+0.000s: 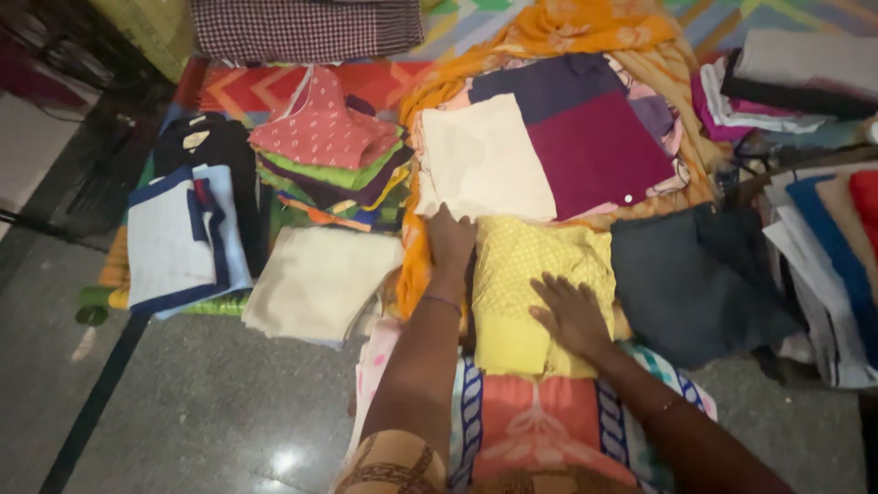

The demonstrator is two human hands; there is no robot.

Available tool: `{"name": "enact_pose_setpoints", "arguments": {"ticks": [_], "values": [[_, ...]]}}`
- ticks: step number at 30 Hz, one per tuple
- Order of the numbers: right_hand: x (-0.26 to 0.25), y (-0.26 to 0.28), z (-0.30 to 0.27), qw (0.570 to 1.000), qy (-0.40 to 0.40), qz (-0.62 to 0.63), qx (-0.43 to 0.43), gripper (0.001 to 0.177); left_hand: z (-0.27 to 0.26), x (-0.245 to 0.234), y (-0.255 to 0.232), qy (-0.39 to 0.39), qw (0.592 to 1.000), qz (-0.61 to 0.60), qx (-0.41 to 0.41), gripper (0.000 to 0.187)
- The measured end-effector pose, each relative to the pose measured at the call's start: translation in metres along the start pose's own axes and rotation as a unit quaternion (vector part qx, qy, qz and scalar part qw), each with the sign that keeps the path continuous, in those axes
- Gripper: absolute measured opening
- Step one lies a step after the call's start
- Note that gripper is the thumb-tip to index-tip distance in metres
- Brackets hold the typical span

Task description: The person sorts various folded and unfolded clothing items into separate piles on a colorful mat.

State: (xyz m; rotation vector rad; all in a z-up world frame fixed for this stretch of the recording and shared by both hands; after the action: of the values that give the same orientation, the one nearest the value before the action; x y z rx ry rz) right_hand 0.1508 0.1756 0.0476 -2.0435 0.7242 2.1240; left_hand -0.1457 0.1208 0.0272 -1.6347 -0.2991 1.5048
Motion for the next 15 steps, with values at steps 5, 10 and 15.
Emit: {"name": "enact_pose_setpoints", "arguments": {"ticks": [5,10,15], "values": [[-0.012,0.007,-0.003,0.999,-0.042,0.016,-0.004,0.063,0.02,0.015,-0.008,0.116,0.956,0.261,0.072,0.042],[-0.02,0.011,-0.002,0.998,-0.052,0.019,-0.006,0.06,0.061,0.071,0.058,0.11,0.979,-0.055,-0.163,0.045],[-0.02,0.009,-0.001,0.999,-0.048,0.02,-0.009,0.06,0.082,0.087,0.069,0.047,0.906,-0.344,-0.241,0.024]]}}
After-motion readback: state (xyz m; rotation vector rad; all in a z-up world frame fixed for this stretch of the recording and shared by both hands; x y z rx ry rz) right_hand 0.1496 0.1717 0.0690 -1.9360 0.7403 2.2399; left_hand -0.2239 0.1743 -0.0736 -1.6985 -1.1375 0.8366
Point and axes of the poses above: each hand's wrist, its own z-axis towards the middle knuckle, its own x-axis out of the palm, y = z × x, the point moved 4 cm from there along z, towards the middle knuckle, and after that the axes turned 4 degrees about -z, right-handed, at the moved point
